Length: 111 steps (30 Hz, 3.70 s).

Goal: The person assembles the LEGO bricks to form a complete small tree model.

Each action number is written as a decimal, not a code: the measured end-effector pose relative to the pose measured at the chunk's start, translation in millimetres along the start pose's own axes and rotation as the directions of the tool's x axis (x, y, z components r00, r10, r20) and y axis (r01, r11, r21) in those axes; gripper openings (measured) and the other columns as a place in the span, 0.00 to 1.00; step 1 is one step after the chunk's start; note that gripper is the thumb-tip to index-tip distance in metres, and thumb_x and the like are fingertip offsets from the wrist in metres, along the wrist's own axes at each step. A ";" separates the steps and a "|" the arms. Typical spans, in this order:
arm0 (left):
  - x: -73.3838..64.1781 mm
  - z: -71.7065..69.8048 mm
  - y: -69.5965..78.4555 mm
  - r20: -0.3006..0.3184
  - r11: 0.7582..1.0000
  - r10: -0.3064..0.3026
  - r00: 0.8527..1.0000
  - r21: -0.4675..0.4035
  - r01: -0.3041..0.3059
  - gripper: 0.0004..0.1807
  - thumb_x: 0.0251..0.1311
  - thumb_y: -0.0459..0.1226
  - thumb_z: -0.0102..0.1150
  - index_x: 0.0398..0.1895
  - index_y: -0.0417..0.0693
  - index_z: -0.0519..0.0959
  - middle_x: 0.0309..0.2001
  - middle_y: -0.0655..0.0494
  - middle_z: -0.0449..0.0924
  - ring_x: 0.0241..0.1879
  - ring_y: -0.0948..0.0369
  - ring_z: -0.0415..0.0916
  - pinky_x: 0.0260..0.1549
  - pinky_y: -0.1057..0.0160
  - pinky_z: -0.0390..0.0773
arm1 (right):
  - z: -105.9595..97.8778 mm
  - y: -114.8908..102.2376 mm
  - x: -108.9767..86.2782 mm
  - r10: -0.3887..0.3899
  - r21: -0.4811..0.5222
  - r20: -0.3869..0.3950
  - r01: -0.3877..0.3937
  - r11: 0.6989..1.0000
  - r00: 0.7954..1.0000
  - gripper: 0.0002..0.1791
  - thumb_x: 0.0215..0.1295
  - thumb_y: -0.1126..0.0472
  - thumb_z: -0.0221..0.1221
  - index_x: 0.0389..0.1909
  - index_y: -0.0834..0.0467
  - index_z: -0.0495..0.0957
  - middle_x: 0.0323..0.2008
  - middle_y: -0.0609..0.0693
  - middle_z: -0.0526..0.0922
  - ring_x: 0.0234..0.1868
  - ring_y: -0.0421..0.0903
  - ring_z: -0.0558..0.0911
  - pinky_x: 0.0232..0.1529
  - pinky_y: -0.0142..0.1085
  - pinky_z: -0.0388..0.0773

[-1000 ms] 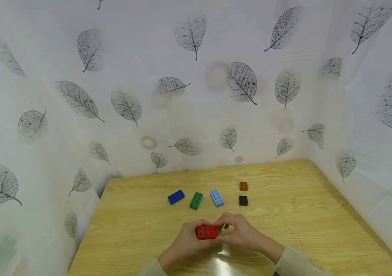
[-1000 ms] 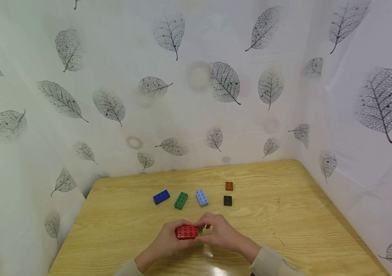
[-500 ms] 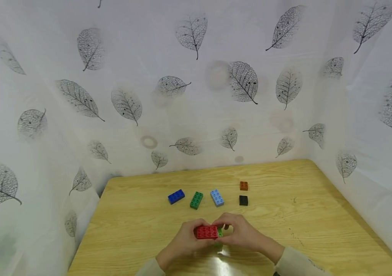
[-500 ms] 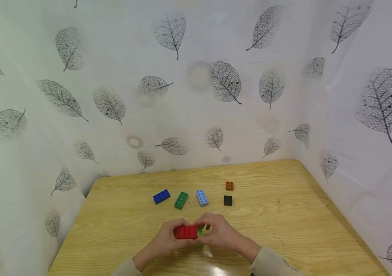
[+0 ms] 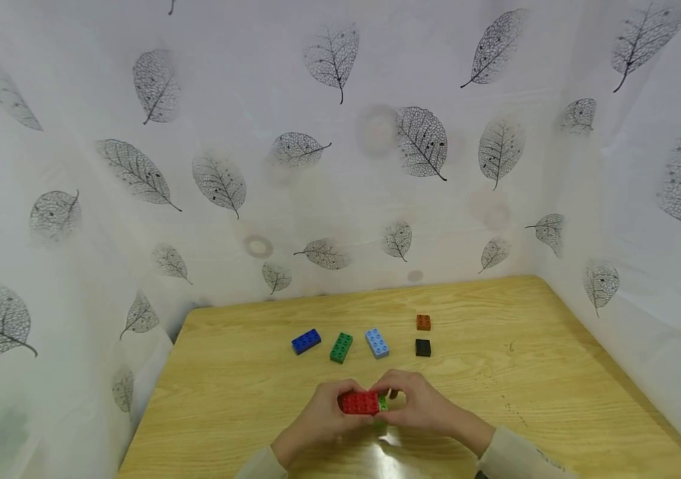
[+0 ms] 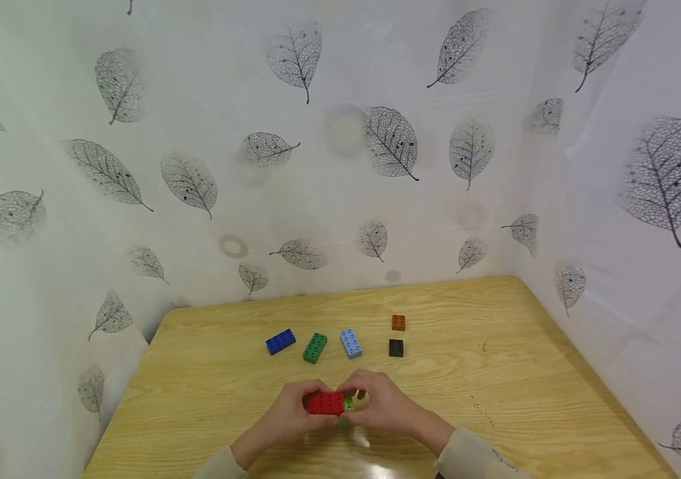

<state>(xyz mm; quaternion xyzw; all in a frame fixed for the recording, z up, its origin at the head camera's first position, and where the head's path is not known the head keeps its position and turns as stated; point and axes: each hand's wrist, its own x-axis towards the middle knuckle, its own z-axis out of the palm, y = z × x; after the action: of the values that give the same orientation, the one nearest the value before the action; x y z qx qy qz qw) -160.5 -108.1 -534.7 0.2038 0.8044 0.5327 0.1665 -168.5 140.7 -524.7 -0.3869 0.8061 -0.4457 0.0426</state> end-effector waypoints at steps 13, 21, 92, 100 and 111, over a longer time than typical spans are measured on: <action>1.8 -4.6 -1.7 0.011 0.999 0.028 1.000 0.031 -0.028 0.14 0.60 0.43 0.78 0.48 0.55 0.87 0.41 0.64 0.87 0.38 0.70 0.81 0.37 0.70 0.80 | -3.3 0.3 4.9 0.122 0.054 0.054 -0.125 0.991 0.991 0.15 0.66 0.56 0.73 0.52 0.49 0.85 0.46 0.41 0.86 0.45 0.36 0.83 0.47 0.39 0.85; 1.5 -5.4 -1.3 0.013 0.999 0.025 1.000 0.037 -0.025 0.17 0.60 0.43 0.77 0.52 0.51 0.88 0.44 0.62 0.89 0.39 0.71 0.82 0.39 0.70 0.82 | -4.0 -2.4 5.6 0.157 0.058 0.084 -0.162 0.985 0.984 0.15 0.64 0.59 0.73 0.51 0.49 0.84 0.46 0.42 0.85 0.45 0.37 0.82 0.47 0.39 0.84; 0.0 -2.7 19.3 -0.025 0.988 -0.086 0.996 0.126 0.088 0.20 0.52 0.36 0.81 0.49 0.45 0.90 0.41 0.56 0.91 0.36 0.70 0.80 0.36 0.70 0.80 | -3.1 5.9 7.1 0.102 0.007 0.065 -0.102 0.995 0.993 0.13 0.64 0.58 0.73 0.48 0.50 0.84 0.45 0.40 0.86 0.45 0.32 0.82 0.49 0.37 0.85; -2.7 -2.6 13.4 -0.025 0.983 -0.041 0.999 0.177 0.045 0.20 0.54 0.41 0.81 0.50 0.48 0.89 0.45 0.57 0.91 0.39 0.72 0.81 0.40 0.70 0.80 | -1.6 4.8 8.0 0.112 -0.001 0.081 -0.112 0.994 0.990 0.14 0.65 0.57 0.73 0.49 0.49 0.85 0.44 0.39 0.86 0.44 0.32 0.81 0.47 0.34 0.84; -2.6 -1.7 7.8 -0.044 0.971 0.025 0.999 0.238 -0.014 0.22 0.57 0.46 0.79 0.53 0.51 0.88 0.47 0.59 0.90 0.41 0.73 0.80 0.42 0.71 0.79 | -27.1 -3.7 17.8 0.133 -0.070 0.121 -0.125 0.990 0.984 0.27 0.68 0.49 0.70 0.64 0.55 0.81 0.56 0.52 0.86 0.52 0.48 0.85 0.54 0.45 0.84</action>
<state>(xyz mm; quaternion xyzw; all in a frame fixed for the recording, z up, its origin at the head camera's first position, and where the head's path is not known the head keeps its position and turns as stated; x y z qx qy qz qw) -157.9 -108.0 -526.7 0.2177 0.8639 0.4388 0.1169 -189.9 146.4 -500.7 -0.3622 0.8386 -0.3918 0.1100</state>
